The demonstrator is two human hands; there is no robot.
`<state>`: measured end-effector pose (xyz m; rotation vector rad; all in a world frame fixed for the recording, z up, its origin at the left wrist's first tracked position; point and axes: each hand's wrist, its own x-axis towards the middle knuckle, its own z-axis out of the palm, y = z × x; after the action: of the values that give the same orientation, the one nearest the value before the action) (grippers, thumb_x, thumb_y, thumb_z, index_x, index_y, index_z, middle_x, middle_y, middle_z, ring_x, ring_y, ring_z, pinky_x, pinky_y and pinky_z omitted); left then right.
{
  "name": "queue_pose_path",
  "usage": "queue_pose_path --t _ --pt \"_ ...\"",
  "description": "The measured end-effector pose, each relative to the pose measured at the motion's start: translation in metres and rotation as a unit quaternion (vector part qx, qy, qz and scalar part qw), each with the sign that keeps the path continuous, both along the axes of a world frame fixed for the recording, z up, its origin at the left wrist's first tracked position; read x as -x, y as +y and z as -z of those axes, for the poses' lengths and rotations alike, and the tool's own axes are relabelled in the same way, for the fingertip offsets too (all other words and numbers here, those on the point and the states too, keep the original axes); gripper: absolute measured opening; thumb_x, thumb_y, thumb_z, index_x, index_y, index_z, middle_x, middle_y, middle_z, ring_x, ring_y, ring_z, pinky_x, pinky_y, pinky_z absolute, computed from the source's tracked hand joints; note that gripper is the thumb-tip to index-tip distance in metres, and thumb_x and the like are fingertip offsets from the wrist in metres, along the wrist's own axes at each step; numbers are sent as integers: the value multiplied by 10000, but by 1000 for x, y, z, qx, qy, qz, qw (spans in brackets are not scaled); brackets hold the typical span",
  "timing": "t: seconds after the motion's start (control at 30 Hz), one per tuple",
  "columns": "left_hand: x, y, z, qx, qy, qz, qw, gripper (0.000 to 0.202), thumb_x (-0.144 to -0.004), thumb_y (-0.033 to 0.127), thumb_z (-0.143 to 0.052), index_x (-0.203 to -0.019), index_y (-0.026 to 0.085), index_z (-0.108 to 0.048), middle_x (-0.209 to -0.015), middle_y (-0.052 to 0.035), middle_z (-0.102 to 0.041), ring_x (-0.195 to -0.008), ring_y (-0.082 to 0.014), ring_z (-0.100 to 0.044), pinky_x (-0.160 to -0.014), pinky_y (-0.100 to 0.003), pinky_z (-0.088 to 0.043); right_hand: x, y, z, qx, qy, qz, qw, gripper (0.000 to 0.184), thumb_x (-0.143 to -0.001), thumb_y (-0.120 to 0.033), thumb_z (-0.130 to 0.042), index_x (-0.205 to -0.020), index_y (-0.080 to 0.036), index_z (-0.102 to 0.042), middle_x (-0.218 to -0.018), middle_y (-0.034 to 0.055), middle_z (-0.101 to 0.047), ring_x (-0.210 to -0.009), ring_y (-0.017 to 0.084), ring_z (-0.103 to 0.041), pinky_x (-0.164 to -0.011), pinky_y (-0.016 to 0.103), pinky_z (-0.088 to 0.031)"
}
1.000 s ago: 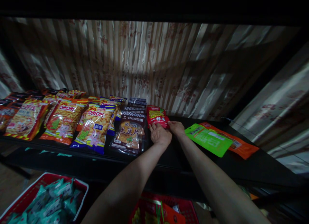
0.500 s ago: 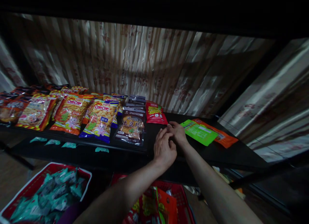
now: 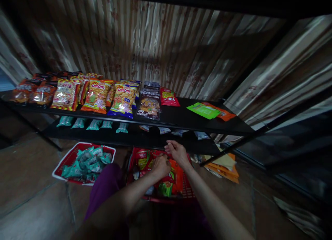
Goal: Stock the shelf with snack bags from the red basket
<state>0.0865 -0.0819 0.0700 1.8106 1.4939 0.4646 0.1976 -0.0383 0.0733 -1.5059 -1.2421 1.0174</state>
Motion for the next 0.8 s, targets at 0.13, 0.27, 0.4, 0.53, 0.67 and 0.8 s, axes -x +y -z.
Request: queue_pose_path --t 0.13,0.27,0.4,0.53,0.67,0.8 --pt "1 -16 6 -3 -12 11 1000 348 -782 137 -451 -1092 118 -608 -1169 -126 -605 -1047 -204 -582 -942 -288 -428 -7 -26 23 13 -3 -8 1000 288 -708 -399 -591 -887 -180 -645 -718 38 -715 -652 181 -679 -672 327 -552" --pt "-7 -19 20 19 -21 8 1000 313 -757 109 -470 -1019 147 -638 -1159 -89 -608 -1065 -179 -564 -950 -257 -411 -26 -30 44 9 3 11 1000 360 -691 -481 -602 -895 -189 -652 -745 50 -722 -673 208 -685 -690 363 -555" --pt "-22 -4 36 60 -20 5 998 271 -751 98 -460 -907 184 -665 -1061 -41 -635 -1007 -150 -580 -910 -227 -423 -54 -20 59 26 12 16 999 462 -662 -575 -613 -895 -181 -669 -757 68 -720 -695 228 -683 -692 368 -551" --pt "-41 18 53 74 -17 -23 997 280 -767 108 -448 -908 189 -676 -1089 -33 -642 -1005 -144 -583 -911 -216 -410 -84 -6 64 50 68 34 996 503 -616 -605 -652 -884 -180 -673 -755 78 -723 -673 231 -673 -677 365 -549" --pt "-62 33 63 105 -11 -19 994 304 -749 101 -467 -956 179 -675 -1065 -49 -658 -987 -161 -595 -889 -228 -420 -108 4 61 76 98 74 989 517 -537 -618 -700 -823 -187 -680 -696 75 -717 -633 230 -667 -630 349 -546" --pt "-73 43 59 143 -30 -27 989 326 -766 84 -442 -984 174 -666 -1103 -51 -649 -1033 -155 -579 -921 -216 -398 -122 14 61 115 90 95 985 542 -468 -629 -713 -782 -188 -688 -683 83 -719 -621 244 -672 -588 344 -545"
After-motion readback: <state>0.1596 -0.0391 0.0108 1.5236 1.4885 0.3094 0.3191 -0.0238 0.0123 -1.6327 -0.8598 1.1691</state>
